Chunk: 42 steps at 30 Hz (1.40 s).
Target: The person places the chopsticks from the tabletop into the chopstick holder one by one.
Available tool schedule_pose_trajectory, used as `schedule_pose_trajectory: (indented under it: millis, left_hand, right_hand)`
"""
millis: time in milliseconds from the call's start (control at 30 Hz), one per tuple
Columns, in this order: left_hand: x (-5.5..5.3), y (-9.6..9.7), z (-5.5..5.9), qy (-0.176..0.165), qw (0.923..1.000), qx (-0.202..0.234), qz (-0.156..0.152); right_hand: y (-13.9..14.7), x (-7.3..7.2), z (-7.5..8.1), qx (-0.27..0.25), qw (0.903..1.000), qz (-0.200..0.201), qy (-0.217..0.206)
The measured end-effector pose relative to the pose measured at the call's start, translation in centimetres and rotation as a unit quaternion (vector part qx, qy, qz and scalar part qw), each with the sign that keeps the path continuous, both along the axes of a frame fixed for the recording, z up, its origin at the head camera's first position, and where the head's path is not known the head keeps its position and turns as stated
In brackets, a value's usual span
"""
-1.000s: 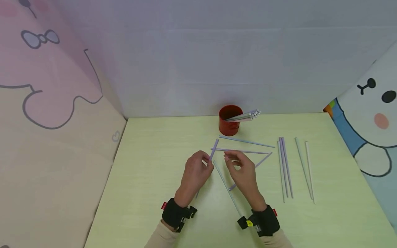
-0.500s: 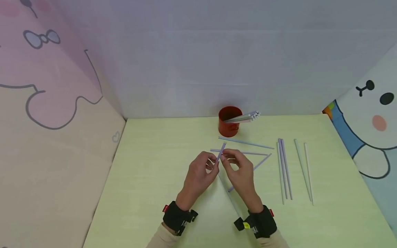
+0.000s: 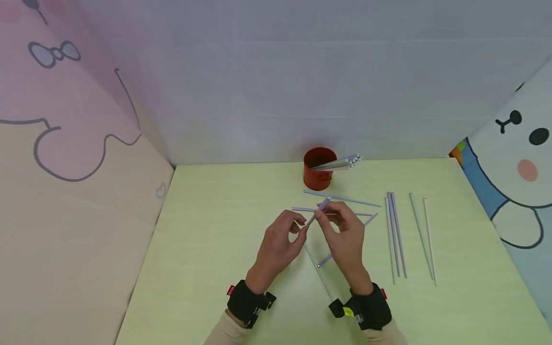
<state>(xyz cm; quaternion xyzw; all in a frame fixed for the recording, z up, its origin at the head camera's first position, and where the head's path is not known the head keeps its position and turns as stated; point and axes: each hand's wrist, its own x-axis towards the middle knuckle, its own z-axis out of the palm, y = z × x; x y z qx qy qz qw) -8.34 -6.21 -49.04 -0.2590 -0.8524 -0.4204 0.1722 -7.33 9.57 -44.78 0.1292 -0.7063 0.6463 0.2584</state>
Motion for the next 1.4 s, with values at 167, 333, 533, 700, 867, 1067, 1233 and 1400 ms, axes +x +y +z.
schedule_pose_trajectory:
  millis: [167, 333, 533, 700, 867, 1067, 1233, 1400]
  left_hand:
    - [0.3, -0.2, -0.8, -0.013, 0.9999, -0.008, 0.007]
    - [0.4, -0.1, -1.9, -0.029, 0.9985, -0.043, 0.019]
    - [0.4, -0.1, -2.9, -0.024, 0.9972, -0.069, 0.018]
    - [0.5, 0.1, -3.6, -0.042, 0.9926, -0.113, 0.018]
    - [0.7, 0.6, -4.7, -0.048, 0.989, -0.14, 0.01]
    - [0.6, 0.8, -6.2, -0.036, 0.9857, -0.165, 0.003]
    - [0.4, 0.7, -6.7, -0.04, 0.979, -0.199, -0.01]
    - [0.4, 0.8, -6.9, -0.028, 0.9764, -0.213, -0.019]
  right_hand:
    - [1.6, -0.9, 0.4, -0.065, 0.9968, -0.01, 0.046]
    - [3.5, -2.1, 0.9, -0.151, 0.9831, -0.011, 0.103]
    - [5.1, -2.8, 2.9, -0.191, 0.969, -0.062, 0.144]
    - [6.1, -3.3, 4.8, -0.231, 0.9504, -0.101, 0.182]
    - [7.1, -3.6, 6.7, -0.249, 0.935, -0.139, 0.211]
    - [8.0, -4.2, 8.6, -0.259, 0.922, -0.175, 0.229]
    - [8.6, -5.0, 10.1, -0.278, 0.9062, -0.199, 0.249]
    - [8.9, -6.1, 10.2, -0.257, 0.9066, -0.218, 0.254]
